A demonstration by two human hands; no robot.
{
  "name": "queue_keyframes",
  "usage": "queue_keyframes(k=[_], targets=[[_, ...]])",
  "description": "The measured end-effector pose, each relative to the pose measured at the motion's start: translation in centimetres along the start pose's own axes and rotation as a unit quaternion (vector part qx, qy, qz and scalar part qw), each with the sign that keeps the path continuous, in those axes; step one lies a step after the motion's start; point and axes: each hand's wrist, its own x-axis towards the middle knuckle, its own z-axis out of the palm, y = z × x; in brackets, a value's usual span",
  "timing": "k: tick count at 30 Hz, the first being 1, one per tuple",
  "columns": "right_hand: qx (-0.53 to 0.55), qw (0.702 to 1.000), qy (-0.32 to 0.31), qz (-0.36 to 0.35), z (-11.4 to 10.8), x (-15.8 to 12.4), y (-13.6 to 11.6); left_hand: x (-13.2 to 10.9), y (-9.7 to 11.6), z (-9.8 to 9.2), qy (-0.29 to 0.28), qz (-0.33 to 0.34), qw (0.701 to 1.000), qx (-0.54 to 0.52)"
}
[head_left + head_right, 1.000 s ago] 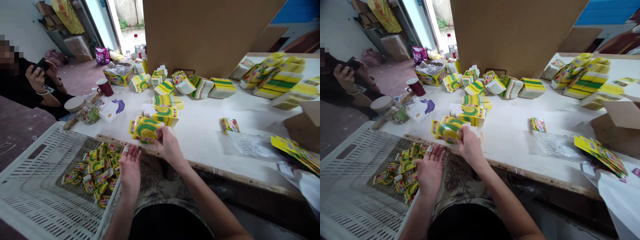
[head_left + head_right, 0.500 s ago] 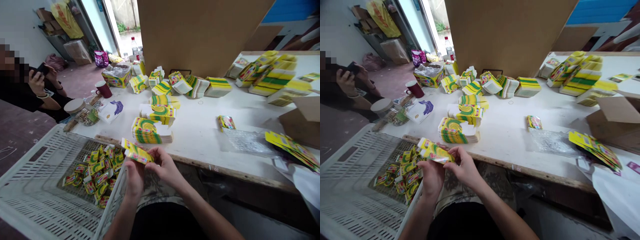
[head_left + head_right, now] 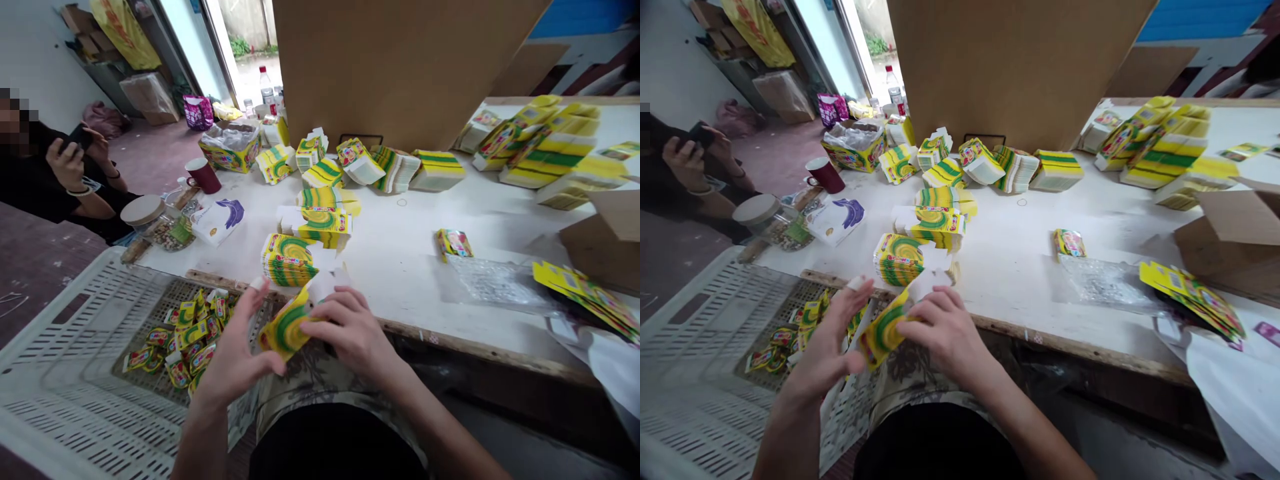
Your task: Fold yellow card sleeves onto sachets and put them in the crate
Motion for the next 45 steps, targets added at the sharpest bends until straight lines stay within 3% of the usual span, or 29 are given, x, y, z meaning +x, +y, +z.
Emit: queue_keyframes(k=[2,3,6,7,9,11,13,16,19,22,26,28,31,38,42,45], targets=[[0.01,1.0,-0.001,-0.014,0.4,0.0,-0.6,0.0,0.3,0.7,-0.082,-0.024,0.992,0.091],[0.026,0.999,0.035,0.013,0.7,0.0,-0.8,0.0,0.3,1.3,-0.093,-0.027,0.988,0.124],[0.141,0.961,0.156,0.177,1.7,0.0,-0.9,-0.2,-0.5,3.3,-0.039,0.003,0.981,0.19],[0.209,0.938,0.154,0.229,2.0,0.0,-0.8,-0.3,-0.9,3.9,-0.016,0.028,0.977,0.209],[0.359,0.88,0.079,0.299,2.5,0.3,-0.6,-0.7,-1.6,4.8,-0.007,0.087,0.969,0.232],[0.473,0.816,0.0,0.332,2.8,0.6,-0.5,-1.0,-2.0,5.3,-0.014,0.137,0.962,0.237],[0.516,0.786,-0.023,0.34,2.8,0.7,-0.4,-1.2,-2.2,5.3,-0.022,0.16,0.959,0.233],[0.501,0.813,-0.012,0.297,2.8,0.4,-0.2,-1.2,-2.3,4.9,-0.036,0.135,0.962,0.235],[0.423,0.88,-0.031,0.213,3.1,-0.3,-0.4,-0.9,-2.8,4.7,-0.055,0.1,0.967,0.226],[0.309,0.936,-0.026,0.167,3.6,-0.8,-0.6,-0.9,-3.7,5.2,-0.009,0.117,0.97,0.211],[0.228,0.956,0.033,0.181,4.1,-1.1,-0.1,-1.2,-3.8,5.4,0.068,0.089,0.967,0.23],[0.192,0.968,-0.006,0.161,4.1,-1.3,0.3,-1.4,-3.3,4.9,0.073,0.077,0.96,0.259],[0.149,0.974,-0.104,0.135,3.5,-1.4,0.8,-1.5,-2.6,3.7,0.049,0.078,0.959,0.269],[0.207,0.959,-0.166,0.101,-0.3,0.5,0.8,-0.6,-1.1,2.2,-0.057,0.094,0.957,0.27],[0.224,0.958,-0.1,0.151,0.8,0.0,0.6,-0.3,-1.0,3.1,-0.012,0.12,0.948,0.295],[0.291,0.936,-0.036,0.196,2.6,-0.8,0.6,-0.5,-1.7,3.9,0.026,0.106,0.954,0.28]])
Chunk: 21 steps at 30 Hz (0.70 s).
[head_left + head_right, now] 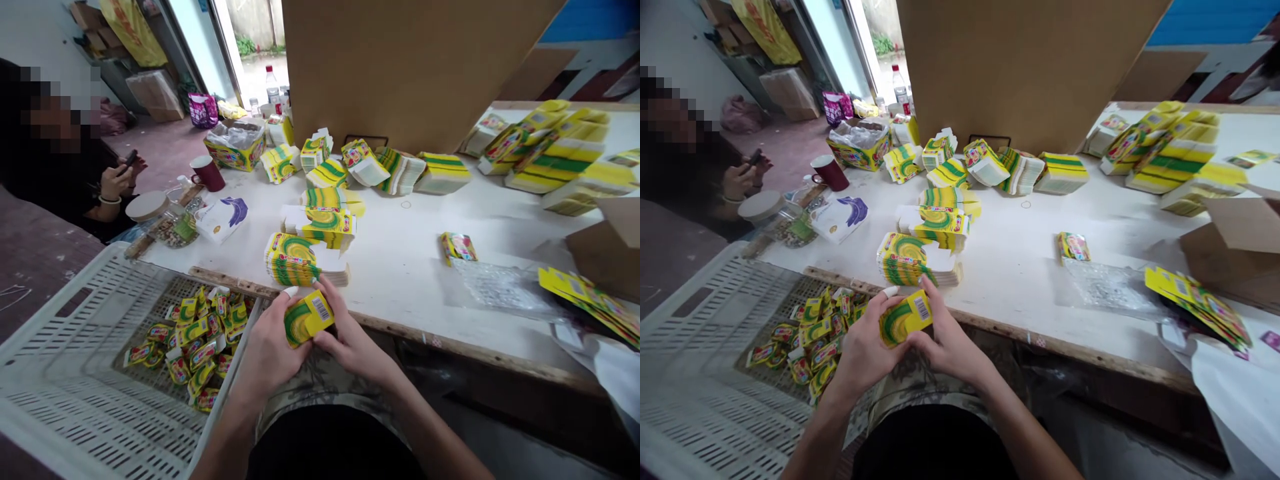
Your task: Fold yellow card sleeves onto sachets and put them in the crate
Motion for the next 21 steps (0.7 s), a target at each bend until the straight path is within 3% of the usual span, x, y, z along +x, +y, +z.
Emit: queue_keyframes(k=[3,6,8,10,13,15,17,19,21], targets=[[0.011,0.996,0.046,0.073,1.1,0.1,0.7,-0.6,-0.3,0.9,0.028,-0.012,0.999,-0.016],[-0.09,0.985,0.077,0.128,1.9,0.8,0.3,-1.1,-0.6,1.6,0.059,-0.032,0.998,-0.023],[-0.119,0.984,0.066,0.112,2.2,1.4,-0.5,-1.2,-0.9,1.8,0.082,-0.061,0.994,-0.046],[-0.092,0.993,0.037,0.061,2.1,2.4,-1.1,-1.1,-1.3,1.5,0.15,-0.105,0.974,-0.13],[-0.111,0.991,0.08,0.007,1.3,4.7,-1.3,-0.4,-2.4,0.4,0.317,-0.174,0.874,-0.325],[-0.225,0.963,0.146,0.022,0.6,6.5,-0.7,-0.1,-3.3,-0.6,0.374,-0.218,0.789,-0.436],[-0.327,0.929,0.165,0.047,0.0,8.0,0.2,0.0,-3.8,-1.3,0.364,-0.265,0.722,-0.525],[-0.364,0.917,0.155,0.055,-0.3,9.0,1.0,0.0,-3.8,-1.1,0.338,-0.301,0.67,-0.589],[-0.359,0.92,0.152,0.043,-0.4,9.2,1.3,-0.1,-3.3,-0.3,0.319,-0.302,0.668,-0.6]])
